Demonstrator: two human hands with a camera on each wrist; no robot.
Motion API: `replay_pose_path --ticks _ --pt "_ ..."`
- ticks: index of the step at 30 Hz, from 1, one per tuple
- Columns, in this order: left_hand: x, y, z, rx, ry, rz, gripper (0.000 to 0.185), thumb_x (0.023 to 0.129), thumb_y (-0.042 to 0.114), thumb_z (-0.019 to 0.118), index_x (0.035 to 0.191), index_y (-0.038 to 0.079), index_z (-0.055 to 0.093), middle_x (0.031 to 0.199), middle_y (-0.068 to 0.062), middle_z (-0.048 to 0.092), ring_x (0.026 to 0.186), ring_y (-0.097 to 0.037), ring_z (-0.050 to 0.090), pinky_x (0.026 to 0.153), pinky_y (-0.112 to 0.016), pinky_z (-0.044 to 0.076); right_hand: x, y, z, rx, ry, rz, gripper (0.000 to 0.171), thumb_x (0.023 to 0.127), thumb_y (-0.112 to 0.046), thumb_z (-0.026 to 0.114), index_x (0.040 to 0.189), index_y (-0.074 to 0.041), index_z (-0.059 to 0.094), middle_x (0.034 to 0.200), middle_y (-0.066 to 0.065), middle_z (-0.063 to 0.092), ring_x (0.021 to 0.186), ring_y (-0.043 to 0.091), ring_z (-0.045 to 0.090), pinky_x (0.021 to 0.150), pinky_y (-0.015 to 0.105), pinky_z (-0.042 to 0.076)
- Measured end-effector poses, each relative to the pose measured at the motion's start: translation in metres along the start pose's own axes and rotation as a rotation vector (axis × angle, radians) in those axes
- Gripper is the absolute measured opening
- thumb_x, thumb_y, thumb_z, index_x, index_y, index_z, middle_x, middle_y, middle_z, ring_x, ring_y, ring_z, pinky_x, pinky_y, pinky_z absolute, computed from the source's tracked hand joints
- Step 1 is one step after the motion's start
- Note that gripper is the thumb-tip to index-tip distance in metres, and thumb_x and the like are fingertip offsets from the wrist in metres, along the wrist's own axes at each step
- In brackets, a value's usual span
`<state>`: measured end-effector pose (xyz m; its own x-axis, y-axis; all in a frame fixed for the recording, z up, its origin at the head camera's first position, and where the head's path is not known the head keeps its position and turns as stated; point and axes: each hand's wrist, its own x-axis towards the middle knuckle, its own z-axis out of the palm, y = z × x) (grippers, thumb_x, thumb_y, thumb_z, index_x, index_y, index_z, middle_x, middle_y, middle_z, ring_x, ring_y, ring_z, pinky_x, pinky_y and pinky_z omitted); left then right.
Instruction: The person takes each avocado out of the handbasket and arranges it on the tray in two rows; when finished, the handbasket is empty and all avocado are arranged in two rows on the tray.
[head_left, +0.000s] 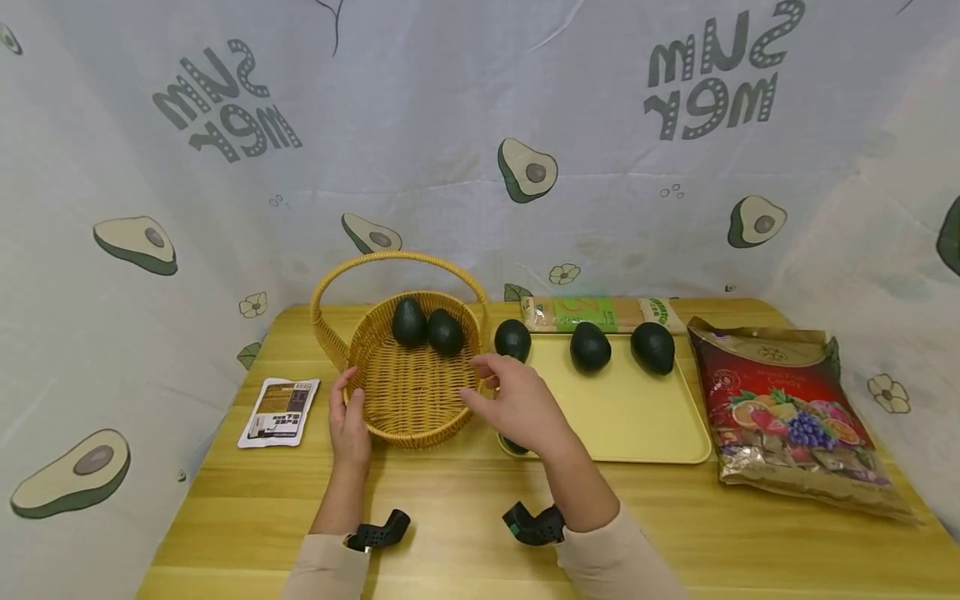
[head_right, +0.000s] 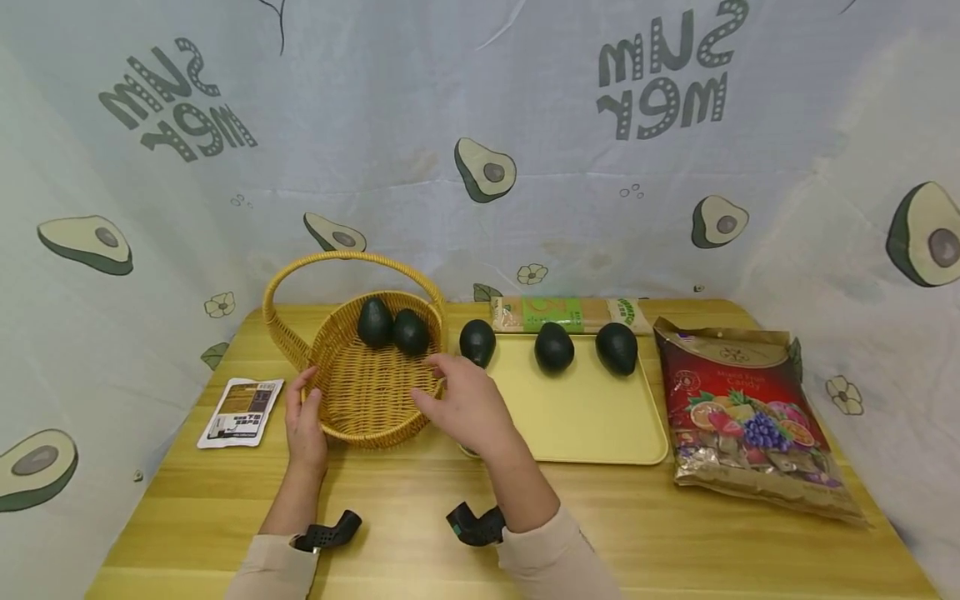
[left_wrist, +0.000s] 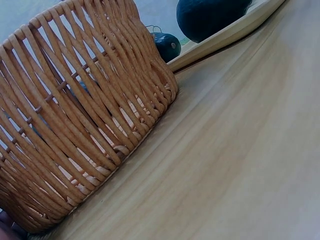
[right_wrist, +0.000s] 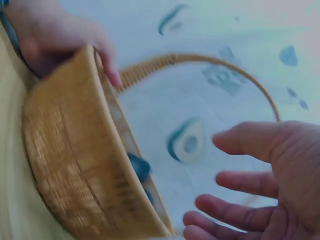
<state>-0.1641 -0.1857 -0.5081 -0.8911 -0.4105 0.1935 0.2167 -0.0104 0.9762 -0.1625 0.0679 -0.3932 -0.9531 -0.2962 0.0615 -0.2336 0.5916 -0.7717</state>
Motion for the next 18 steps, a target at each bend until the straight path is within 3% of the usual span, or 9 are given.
replay_pose_path --ticks 4,10,14,18 --pt "0.0 0.0 0.0 -0.006 -0.012 0.004 0.041 0.106 0.011 0.037 0.144 -0.003 0.042 0.16 -0.015 0.033 0.152 -0.028 0.023 0.123 -0.044 0.018 0.018 -0.015 0.018 -0.024 0.017 -0.014 0.048 0.093 -0.033 0.073 0.135 -0.012 0.063 0.126 0.009 0.069 0.116 0.03 0.065 0.096 0.048 0.053" --pt "0.0 -0.001 0.0 -0.024 -0.011 0.003 0.041 0.106 0.008 0.036 0.145 -0.003 0.042 0.158 -0.015 0.035 0.147 -0.03 0.03 0.11 -0.02 0.031 0.052 -0.029 0.037 -0.125 0.015 0.002 0.055 0.095 -0.038 0.069 0.144 -0.016 0.056 0.138 0.013 0.06 0.12 0.032 0.062 0.099 0.051 0.051" --pt "0.0 -0.002 0.0 -0.027 -0.009 0.02 0.04 0.106 0.008 0.036 0.144 -0.004 0.042 0.157 -0.017 0.034 0.147 -0.03 0.03 0.106 -0.014 0.031 0.076 -0.03 0.049 -0.056 0.039 0.017 0.056 0.096 -0.038 0.067 0.147 -0.017 0.053 0.145 0.014 0.055 0.124 0.035 0.06 0.1 0.054 0.051" --pt "0.0 -0.001 0.001 -0.019 -0.01 0.018 0.04 0.106 0.009 0.037 0.144 -0.002 0.043 0.157 -0.018 0.034 0.147 -0.031 0.029 0.107 -0.017 0.03 0.093 -0.026 0.063 0.051 0.097 0.038 0.054 0.098 -0.034 0.065 0.148 -0.017 0.052 0.15 0.012 0.05 0.131 0.035 0.055 0.103 0.054 0.049"
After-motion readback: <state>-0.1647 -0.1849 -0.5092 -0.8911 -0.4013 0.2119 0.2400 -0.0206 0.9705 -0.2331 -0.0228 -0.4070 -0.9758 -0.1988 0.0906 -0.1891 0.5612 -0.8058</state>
